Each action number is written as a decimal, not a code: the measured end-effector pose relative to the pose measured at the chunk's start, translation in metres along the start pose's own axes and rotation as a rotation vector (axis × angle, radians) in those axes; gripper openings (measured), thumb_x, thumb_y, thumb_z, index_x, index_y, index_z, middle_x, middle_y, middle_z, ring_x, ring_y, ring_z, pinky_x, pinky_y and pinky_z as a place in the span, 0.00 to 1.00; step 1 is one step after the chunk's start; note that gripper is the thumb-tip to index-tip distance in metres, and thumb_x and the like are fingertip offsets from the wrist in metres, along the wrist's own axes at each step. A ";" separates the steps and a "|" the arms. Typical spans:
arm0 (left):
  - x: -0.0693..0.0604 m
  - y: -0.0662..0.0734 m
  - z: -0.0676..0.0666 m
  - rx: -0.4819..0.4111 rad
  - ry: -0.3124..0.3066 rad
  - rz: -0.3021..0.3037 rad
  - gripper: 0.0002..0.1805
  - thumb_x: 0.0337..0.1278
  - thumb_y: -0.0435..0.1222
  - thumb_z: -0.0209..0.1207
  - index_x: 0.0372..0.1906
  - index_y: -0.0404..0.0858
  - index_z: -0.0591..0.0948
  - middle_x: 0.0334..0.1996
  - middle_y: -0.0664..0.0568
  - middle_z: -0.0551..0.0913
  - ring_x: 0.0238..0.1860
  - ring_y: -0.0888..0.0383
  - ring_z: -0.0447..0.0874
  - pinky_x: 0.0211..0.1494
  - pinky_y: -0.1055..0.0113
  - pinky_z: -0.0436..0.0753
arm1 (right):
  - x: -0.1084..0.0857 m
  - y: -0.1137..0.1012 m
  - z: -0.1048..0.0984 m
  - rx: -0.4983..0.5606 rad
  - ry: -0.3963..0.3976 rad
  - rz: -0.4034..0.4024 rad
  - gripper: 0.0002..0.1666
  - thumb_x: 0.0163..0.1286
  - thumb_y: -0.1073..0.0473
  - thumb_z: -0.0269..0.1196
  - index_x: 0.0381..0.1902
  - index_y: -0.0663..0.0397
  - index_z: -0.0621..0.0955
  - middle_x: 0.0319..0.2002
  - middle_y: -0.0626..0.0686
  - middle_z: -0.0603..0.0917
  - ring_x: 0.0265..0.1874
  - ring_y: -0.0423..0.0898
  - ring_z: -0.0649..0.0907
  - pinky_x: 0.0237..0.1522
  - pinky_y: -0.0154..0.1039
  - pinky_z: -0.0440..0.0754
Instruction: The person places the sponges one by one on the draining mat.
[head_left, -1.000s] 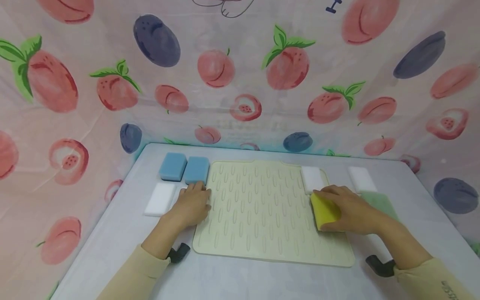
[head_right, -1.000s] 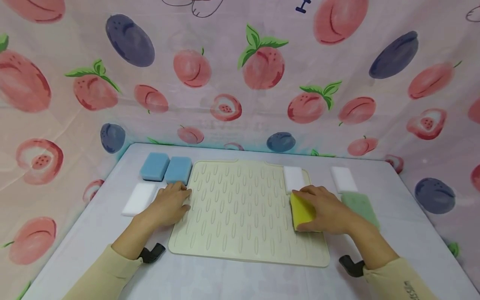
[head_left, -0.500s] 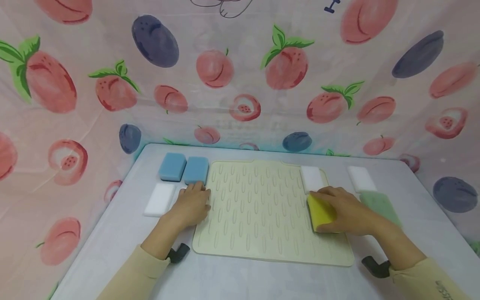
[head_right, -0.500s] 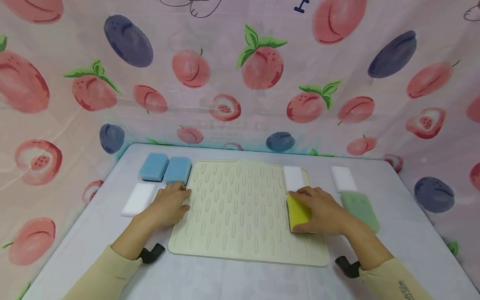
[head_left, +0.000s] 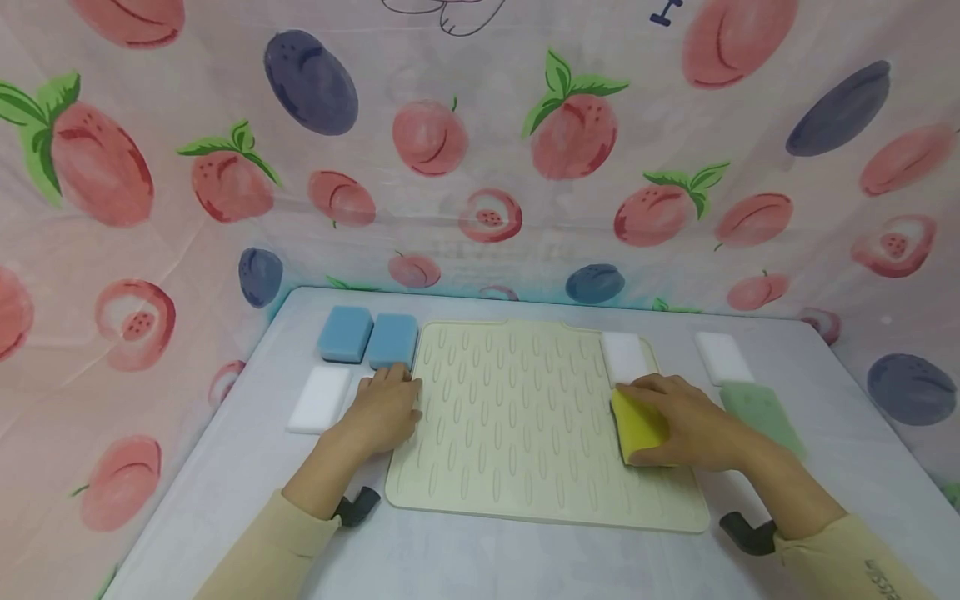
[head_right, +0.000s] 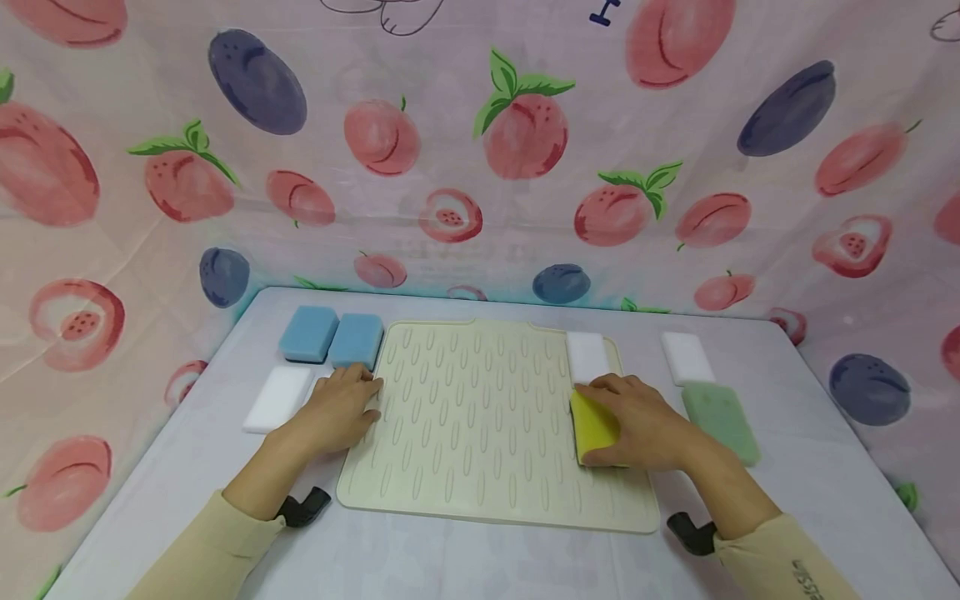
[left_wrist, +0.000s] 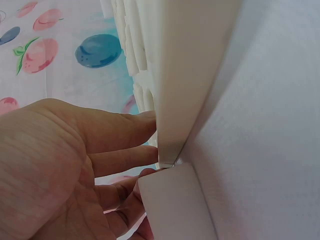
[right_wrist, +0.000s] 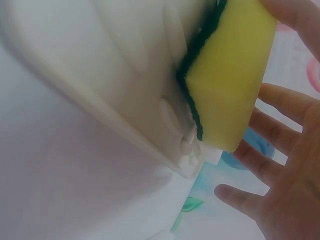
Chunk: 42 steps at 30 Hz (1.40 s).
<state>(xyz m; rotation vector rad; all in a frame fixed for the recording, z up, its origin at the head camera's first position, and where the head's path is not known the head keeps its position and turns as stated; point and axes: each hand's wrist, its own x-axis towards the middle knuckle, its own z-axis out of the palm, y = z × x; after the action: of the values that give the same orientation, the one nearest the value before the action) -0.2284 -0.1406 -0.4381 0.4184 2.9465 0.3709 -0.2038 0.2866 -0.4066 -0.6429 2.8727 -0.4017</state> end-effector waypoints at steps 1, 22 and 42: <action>0.000 0.000 0.000 0.001 0.000 0.000 0.29 0.68 0.39 0.64 0.69 0.30 0.76 0.64 0.39 0.76 0.60 0.44 0.71 0.57 0.49 0.71 | 0.000 0.000 0.000 0.002 -0.001 0.001 0.58 0.51 0.30 0.78 0.75 0.47 0.73 0.67 0.58 0.77 0.63 0.58 0.74 0.63 0.64 0.75; -0.002 0.001 -0.003 -0.007 -0.002 0.000 0.29 0.69 0.38 0.64 0.70 0.30 0.76 0.64 0.39 0.75 0.60 0.44 0.71 0.57 0.49 0.71 | 0.001 0.004 0.006 0.015 -0.003 0.000 0.60 0.51 0.28 0.77 0.77 0.45 0.70 0.70 0.57 0.74 0.65 0.59 0.72 0.64 0.65 0.73; -0.002 0.000 0.000 -0.002 0.006 0.005 0.29 0.69 0.39 0.64 0.70 0.30 0.76 0.64 0.39 0.75 0.61 0.44 0.70 0.58 0.48 0.71 | -0.003 0.001 0.001 -0.010 0.015 0.027 0.60 0.48 0.25 0.76 0.75 0.44 0.73 0.69 0.57 0.74 0.65 0.61 0.73 0.62 0.67 0.75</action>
<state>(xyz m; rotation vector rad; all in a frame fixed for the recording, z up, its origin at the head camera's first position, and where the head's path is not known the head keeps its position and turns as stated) -0.2268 -0.1406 -0.4381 0.4247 2.9511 0.3759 -0.2014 0.2887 -0.4072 -0.6043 2.8960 -0.3902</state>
